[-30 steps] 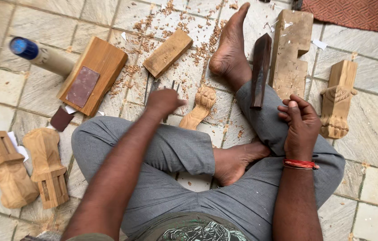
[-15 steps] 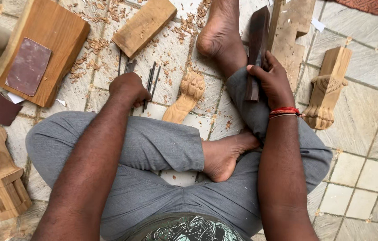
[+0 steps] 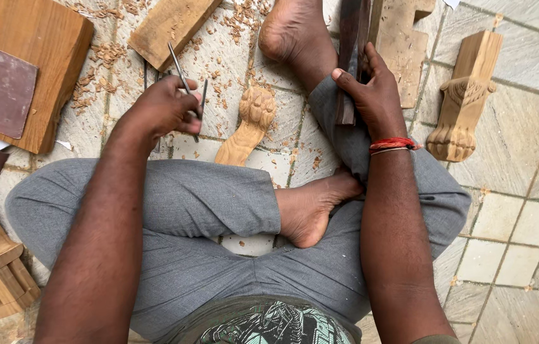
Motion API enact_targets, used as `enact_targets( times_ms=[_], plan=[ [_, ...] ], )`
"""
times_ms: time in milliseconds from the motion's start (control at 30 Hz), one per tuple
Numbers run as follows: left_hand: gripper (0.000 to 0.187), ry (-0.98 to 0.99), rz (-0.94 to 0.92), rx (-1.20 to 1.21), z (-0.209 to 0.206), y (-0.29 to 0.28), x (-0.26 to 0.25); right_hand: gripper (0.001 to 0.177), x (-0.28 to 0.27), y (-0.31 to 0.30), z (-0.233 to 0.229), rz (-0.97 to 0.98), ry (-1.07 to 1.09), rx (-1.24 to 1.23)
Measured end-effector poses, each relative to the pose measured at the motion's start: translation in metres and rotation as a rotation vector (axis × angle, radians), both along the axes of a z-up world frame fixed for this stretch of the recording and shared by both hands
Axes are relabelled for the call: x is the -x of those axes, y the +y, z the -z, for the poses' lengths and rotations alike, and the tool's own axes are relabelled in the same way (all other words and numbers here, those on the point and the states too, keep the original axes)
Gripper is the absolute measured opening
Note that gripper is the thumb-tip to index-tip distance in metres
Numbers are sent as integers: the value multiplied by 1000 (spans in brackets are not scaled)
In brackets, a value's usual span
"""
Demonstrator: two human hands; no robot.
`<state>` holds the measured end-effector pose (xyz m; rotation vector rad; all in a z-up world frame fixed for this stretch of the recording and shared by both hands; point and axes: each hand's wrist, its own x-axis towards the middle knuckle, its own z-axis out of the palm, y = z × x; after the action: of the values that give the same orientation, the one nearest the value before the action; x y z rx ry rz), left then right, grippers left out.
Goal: The person carves a wooden piece using a chisel and a wooden mallet while sitting cross-legged on the floor. They repeatedly strike the chisel to shape the wood, occasionally adjusting the piece and clearing away wood shavings.
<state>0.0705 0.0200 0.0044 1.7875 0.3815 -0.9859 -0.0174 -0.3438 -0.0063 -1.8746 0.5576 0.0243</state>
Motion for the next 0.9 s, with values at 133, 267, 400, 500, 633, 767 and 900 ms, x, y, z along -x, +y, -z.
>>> enact_targets(
  times_ms=[133, 267, 400, 500, 633, 767, 900],
  plan=[
    [22, -222, 52, 101, -11, -21, 10, 95, 1, 1, 1, -19, -24, 52],
    [16, -663, 291, 16, -2, -41, 11, 77, 2, -3, -1, 66, 110, 21],
    [17, -978, 455, -10, 11, -50, 8, 67, 4, -10, -2, 18, 23, -70],
    [18, -1000, 474, -42, 17, -51, 7, 74, 10, -6, -11, 8, -106, -22],
    [19, -974, 477, -20, 21, -51, 5, 74, 26, 17, -49, -60, -290, -295],
    [18, -1063, 507, -47, 23, -54, 7, 75, 35, 40, -98, -188, -262, -248],
    [18, -1162, 507, -41, 25, -56, 8, 77, 36, 66, -116, -280, -242, -125]
  ],
)
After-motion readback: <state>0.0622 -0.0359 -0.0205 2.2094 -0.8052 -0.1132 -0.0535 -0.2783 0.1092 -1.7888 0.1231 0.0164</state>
